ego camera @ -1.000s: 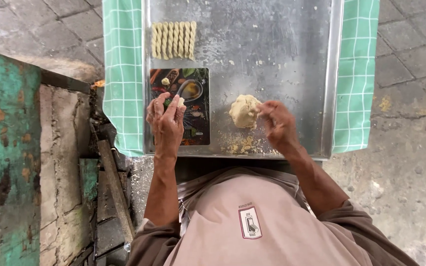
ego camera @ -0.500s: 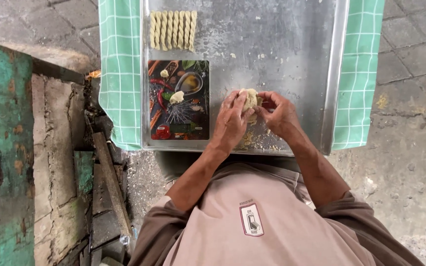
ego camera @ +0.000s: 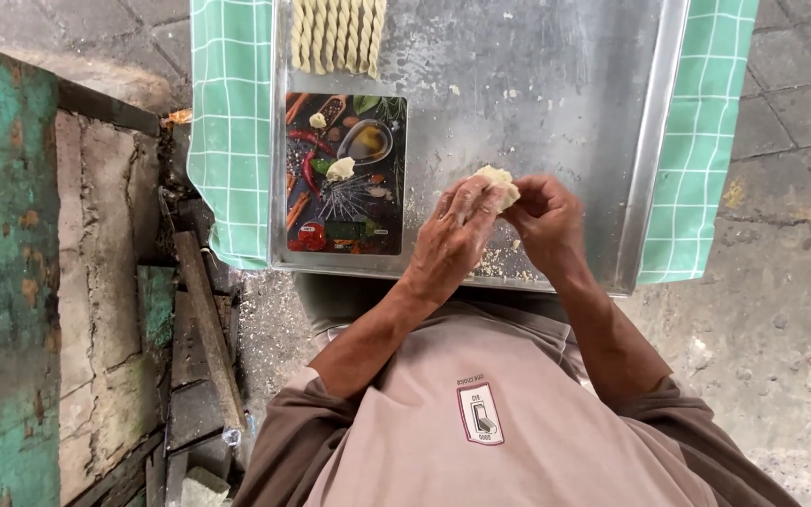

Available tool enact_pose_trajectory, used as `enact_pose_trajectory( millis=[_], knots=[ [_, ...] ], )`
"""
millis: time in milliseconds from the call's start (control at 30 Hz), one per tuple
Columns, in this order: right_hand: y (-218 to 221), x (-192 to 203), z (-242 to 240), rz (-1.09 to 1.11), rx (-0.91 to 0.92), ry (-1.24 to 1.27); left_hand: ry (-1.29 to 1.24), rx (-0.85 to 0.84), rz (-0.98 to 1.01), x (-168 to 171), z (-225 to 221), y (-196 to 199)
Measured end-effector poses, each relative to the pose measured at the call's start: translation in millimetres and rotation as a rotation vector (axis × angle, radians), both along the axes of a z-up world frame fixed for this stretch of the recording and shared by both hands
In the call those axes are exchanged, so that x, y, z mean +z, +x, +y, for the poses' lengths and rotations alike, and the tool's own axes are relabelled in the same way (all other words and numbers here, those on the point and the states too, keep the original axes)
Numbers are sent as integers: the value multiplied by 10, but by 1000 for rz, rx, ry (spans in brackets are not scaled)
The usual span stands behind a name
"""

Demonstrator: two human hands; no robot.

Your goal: A person is preparing twisted dough snacks by pinching off portions, rolling them into thin strips, and twisting them into shapes on a metal tray.

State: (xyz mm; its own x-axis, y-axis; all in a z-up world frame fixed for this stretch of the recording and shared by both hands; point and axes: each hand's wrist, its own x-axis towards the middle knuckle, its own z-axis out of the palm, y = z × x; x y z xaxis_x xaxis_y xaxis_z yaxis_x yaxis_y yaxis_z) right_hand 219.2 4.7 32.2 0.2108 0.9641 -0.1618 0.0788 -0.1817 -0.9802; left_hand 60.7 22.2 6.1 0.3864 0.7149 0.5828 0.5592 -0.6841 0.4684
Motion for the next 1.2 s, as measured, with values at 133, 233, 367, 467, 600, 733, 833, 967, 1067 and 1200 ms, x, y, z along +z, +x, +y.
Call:
enact_pose_trajectory(
  millis=[133, 233, 367, 467, 600, 733, 833, 967, 1067, 1200],
  knots=[
    [-38, -211, 25, -335, 37, 47, -211, 10, 138, -30, -75, -140],
    [167, -562, 71, -590, 181, 177, -131, 77, 278, -239, -51, -103],
    [251, -337, 82, -649, 330, 184, -230, 93, 329, -294, -26, -160],
    [259, -49, 67, -484, 314, 47, -395, 61, 398, -247, 19, -280],
    [367, -125, 40, -438, 123, 45, -26, 312, 352, -173, 142, -729],
    [512, -32, 71, -484, 40, 69, -81, 596, 343, -309, 458, -1332],
    [624, 212, 267, -725, 111, 8, -200, 594, 344, -257, 512, -1452],
    [665, 274, 708, -888, 255, -205, -336, 545, 313, -192, 506, -1438],
    [571, 312, 850, -993, 486, -67, -345, 593, 404, -238, 519, -1411],
    [409, 582, 720, -698, 866, -122, -274, 512, 202, -281, 405, -1504]
  ],
)
